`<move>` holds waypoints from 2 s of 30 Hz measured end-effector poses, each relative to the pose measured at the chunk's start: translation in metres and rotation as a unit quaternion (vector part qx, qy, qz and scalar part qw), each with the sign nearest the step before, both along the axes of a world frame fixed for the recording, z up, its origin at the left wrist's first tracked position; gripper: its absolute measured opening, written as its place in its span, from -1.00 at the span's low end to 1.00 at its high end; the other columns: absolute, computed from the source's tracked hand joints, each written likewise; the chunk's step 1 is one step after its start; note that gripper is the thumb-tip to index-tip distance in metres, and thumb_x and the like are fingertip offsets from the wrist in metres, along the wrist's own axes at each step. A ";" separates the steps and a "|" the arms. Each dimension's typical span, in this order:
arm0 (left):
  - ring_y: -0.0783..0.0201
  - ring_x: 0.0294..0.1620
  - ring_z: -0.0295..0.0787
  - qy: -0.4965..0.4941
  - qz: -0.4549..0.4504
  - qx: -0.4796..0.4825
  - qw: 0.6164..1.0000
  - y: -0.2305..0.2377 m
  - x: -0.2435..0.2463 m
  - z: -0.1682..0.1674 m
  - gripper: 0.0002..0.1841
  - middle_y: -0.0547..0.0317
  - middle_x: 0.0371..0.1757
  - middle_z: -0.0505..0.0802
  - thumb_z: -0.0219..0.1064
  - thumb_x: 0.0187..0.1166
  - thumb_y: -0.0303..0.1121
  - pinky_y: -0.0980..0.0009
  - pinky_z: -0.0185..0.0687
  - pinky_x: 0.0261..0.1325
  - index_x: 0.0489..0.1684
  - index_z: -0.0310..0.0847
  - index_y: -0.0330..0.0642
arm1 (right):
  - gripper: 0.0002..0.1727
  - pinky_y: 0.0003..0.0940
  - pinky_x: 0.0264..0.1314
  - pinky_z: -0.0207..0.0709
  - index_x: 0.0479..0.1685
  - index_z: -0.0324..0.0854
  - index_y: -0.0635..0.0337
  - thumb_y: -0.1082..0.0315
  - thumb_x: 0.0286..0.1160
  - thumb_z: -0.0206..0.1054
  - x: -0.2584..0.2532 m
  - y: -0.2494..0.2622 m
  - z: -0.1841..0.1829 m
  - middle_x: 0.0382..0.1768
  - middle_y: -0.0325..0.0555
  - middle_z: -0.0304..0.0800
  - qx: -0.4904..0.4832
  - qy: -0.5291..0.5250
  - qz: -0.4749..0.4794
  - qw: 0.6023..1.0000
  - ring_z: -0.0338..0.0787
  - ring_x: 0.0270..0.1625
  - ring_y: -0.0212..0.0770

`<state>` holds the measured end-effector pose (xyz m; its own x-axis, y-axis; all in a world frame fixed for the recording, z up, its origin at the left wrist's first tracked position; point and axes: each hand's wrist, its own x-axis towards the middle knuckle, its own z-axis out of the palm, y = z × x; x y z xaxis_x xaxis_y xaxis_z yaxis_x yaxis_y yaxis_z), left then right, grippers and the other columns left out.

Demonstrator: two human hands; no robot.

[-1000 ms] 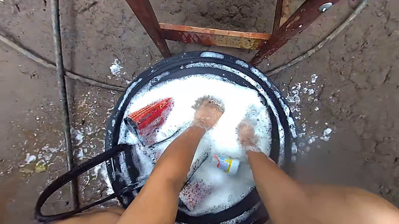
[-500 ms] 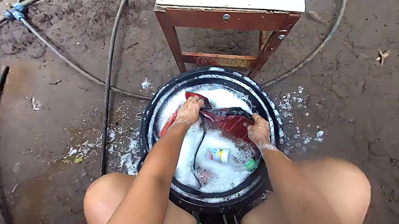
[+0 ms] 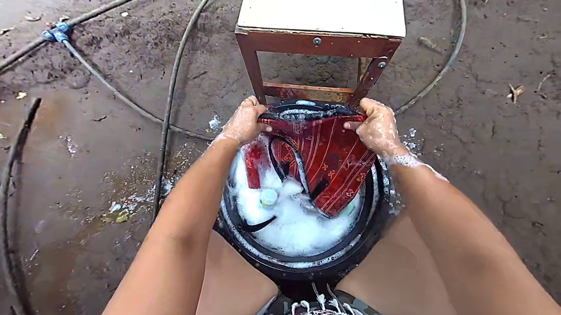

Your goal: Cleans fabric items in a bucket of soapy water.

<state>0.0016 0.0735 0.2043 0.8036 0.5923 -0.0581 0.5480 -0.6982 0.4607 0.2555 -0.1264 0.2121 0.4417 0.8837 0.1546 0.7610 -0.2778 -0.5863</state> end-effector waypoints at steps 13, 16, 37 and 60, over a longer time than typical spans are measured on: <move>-0.27 0.30 0.60 -0.034 0.077 0.058 0.995 0.009 -0.053 0.142 -0.54 -0.36 0.16 0.69 0.43 0.63 -0.11 -0.28 0.37 0.41 -0.07 0.68 -0.50 | -0.49 -0.30 -0.23 0.43 -0.31 0.59 0.23 0.07 0.06 0.77 0.000 0.035 0.145 -0.44 -0.22 0.55 0.106 0.003 0.090 0.990 0.48 -0.40 -0.37; -0.30 0.33 0.60 -0.034 0.099 0.085 0.991 0.007 -0.059 0.174 -0.49 -0.36 0.19 0.71 0.41 0.64 -0.02 -0.39 0.36 0.37 -0.09 0.69 -0.48 | -0.56 -0.46 -0.27 0.38 -0.40 0.59 0.13 -0.01 0.25 0.65 -0.001 0.041 0.174 -0.50 -0.38 0.51 0.162 -0.003 0.102 0.982 0.44 -0.45 -0.52; 0.42 -0.44 0.67 -0.331 0.163 0.018 0.929 -0.008 -0.068 0.228 -0.34 0.33 -0.57 0.64 -0.21 0.85 0.20 0.24 0.63 -0.20 -0.55 0.51 -0.06 | -0.57 -0.42 -0.26 0.51 -0.41 0.58 0.00 0.06 0.86 -0.01 -0.001 0.052 0.274 -0.54 -0.48 0.52 0.191 -0.027 0.053 0.980 0.54 -0.47 -0.57; 0.54 -0.45 0.80 -0.275 0.066 -0.147 0.948 -0.026 -0.074 0.262 -0.65 0.42 -0.49 0.81 0.22 0.77 -0.05 0.52 0.78 -0.29 -0.40 0.65 -0.03 | -0.75 -0.39 -0.10 0.49 -0.22 0.66 0.14 0.22 0.64 0.13 0.015 0.042 0.286 -0.33 -0.34 0.56 0.154 -0.096 0.020 0.983 0.53 -0.28 -0.56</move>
